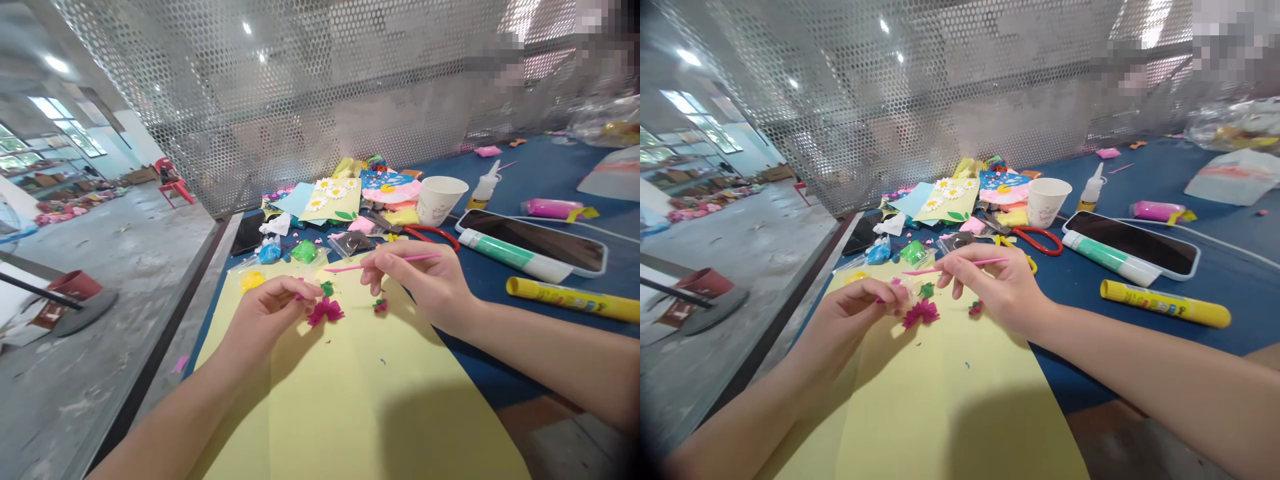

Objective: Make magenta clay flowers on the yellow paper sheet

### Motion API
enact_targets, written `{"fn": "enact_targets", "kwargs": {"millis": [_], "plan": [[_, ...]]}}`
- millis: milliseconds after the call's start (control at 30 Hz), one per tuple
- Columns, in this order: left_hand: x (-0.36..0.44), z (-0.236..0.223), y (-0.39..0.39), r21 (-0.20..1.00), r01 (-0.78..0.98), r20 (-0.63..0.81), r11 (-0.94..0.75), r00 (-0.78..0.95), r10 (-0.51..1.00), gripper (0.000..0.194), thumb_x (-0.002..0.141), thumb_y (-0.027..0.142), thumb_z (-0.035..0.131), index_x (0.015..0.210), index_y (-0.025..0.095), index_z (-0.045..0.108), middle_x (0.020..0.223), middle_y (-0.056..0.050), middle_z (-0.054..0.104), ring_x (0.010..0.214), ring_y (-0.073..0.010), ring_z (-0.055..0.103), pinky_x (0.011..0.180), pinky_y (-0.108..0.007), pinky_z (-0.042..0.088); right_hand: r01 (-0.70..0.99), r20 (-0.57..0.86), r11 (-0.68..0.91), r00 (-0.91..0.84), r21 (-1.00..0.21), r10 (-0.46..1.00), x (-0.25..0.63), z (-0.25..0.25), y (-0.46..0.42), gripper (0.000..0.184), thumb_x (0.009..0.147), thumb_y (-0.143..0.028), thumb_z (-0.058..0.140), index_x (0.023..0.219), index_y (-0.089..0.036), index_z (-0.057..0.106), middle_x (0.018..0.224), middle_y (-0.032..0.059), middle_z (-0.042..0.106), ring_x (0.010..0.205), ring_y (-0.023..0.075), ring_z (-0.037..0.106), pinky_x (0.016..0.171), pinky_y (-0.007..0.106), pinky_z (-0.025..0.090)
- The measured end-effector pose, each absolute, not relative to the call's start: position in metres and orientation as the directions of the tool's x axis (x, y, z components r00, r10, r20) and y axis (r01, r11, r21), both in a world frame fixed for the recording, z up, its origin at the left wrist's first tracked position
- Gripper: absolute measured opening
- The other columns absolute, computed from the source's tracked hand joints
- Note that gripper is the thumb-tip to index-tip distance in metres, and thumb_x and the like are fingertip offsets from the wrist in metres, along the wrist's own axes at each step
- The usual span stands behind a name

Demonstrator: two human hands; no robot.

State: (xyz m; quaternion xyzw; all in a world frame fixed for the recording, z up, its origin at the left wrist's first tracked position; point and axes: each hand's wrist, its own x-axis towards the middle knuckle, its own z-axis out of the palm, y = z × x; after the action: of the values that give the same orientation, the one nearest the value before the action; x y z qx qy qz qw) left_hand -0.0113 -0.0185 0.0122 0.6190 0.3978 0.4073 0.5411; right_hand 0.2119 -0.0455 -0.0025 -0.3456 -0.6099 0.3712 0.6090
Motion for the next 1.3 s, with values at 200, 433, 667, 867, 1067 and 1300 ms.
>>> {"fn": "enact_targets", "kwargs": {"millis": [200,433,667,867,1067,1300], "plan": [[-0.0128,0.0101,-0.015,0.99,0.085,0.076,-0.115,0.373,0.925,0.015,0.068,0.028,0.079,0.063,0.018,0.07,0.08,-0.005,0.071,0.074,-0.0183,0.065,0.065,-0.028,0.052,-0.065,0.451,0.448,-0.056,-0.892,0.891,0.2131,-0.0045,-0.0446,0.017,0.09,-0.032,0.061,0.082,-0.024,0.074,0.075,0.0016,0.069,0.06,0.0134,0.062,0.055,0.027,0.054],[-0.0111,0.009,-0.015,0.997,0.062,0.024,-0.055,0.422,0.906,0.013,0.069,0.026,0.079,0.069,0.018,0.068,0.079,-0.004,0.07,0.067,-0.0151,0.065,0.062,-0.026,0.052,-0.062,0.431,0.427,-0.084,-0.902,0.898,0.213,-0.002,-0.0447,0.019,0.09,-0.033,0.061,0.08,-0.023,0.074,0.074,0.0017,0.068,0.06,0.0127,0.061,0.055,0.026,0.053],[-0.0082,0.0154,-0.0198,0.996,0.084,-0.022,-0.012,0.393,0.919,0.01,0.07,0.024,0.078,0.07,0.019,0.069,0.072,-0.001,0.07,0.064,-0.0128,0.063,0.06,-0.022,0.05,-0.077,0.42,0.413,-0.107,-0.907,0.901,0.2138,-0.0018,-0.0439,0.02,0.09,-0.034,0.061,0.081,-0.021,0.074,0.074,0.001,0.068,0.059,0.0115,0.061,0.054,0.024,0.052],[-0.0112,0.0127,-0.0196,0.993,0.117,-0.03,-0.008,0.318,0.947,0.019,0.08,0.037,0.069,0.088,0.02,0.075,0.083,-0.004,0.073,0.071,-0.0135,0.063,0.066,-0.023,0.051,-0.067,0.368,0.362,-0.105,-0.93,0.924,0.2125,-0.0007,-0.0452,0.024,0.087,-0.04,0.064,0.079,-0.019,0.073,0.072,0.0014,0.068,0.059,0.0119,0.061,0.053,0.025,0.054],[-0.0116,0.0128,-0.0191,0.999,0.026,-0.039,0.032,0.332,0.943,0.031,0.085,0.042,0.058,0.085,0.015,0.074,0.079,-0.007,0.072,0.069,-0.0187,0.065,0.067,-0.03,0.052,-0.056,0.346,0.341,-0.117,-0.938,0.931,0.2121,0.0008,-0.0456,0.028,0.085,-0.043,0.065,0.077,-0.018,0.072,0.072,0.003,0.067,0.058,0.0125,0.061,0.048,0.024,0.054],[-0.0102,0.0145,-0.0202,0.992,0.127,-0.011,-0.028,0.299,0.954,0.029,0.078,0.038,0.068,0.098,0.018,0.075,0.086,-0.007,0.074,0.072,-0.0181,0.064,0.07,-0.03,0.052,-0.061,0.362,0.357,-0.121,-0.932,0.924,0.2135,-0.0014,-0.0431,0.024,0.086,-0.04,0.065,0.078,-0.019,0.073,0.072,0.0022,0.068,0.058,0.0117,0.061,0.051,0.024,0.055]]}}
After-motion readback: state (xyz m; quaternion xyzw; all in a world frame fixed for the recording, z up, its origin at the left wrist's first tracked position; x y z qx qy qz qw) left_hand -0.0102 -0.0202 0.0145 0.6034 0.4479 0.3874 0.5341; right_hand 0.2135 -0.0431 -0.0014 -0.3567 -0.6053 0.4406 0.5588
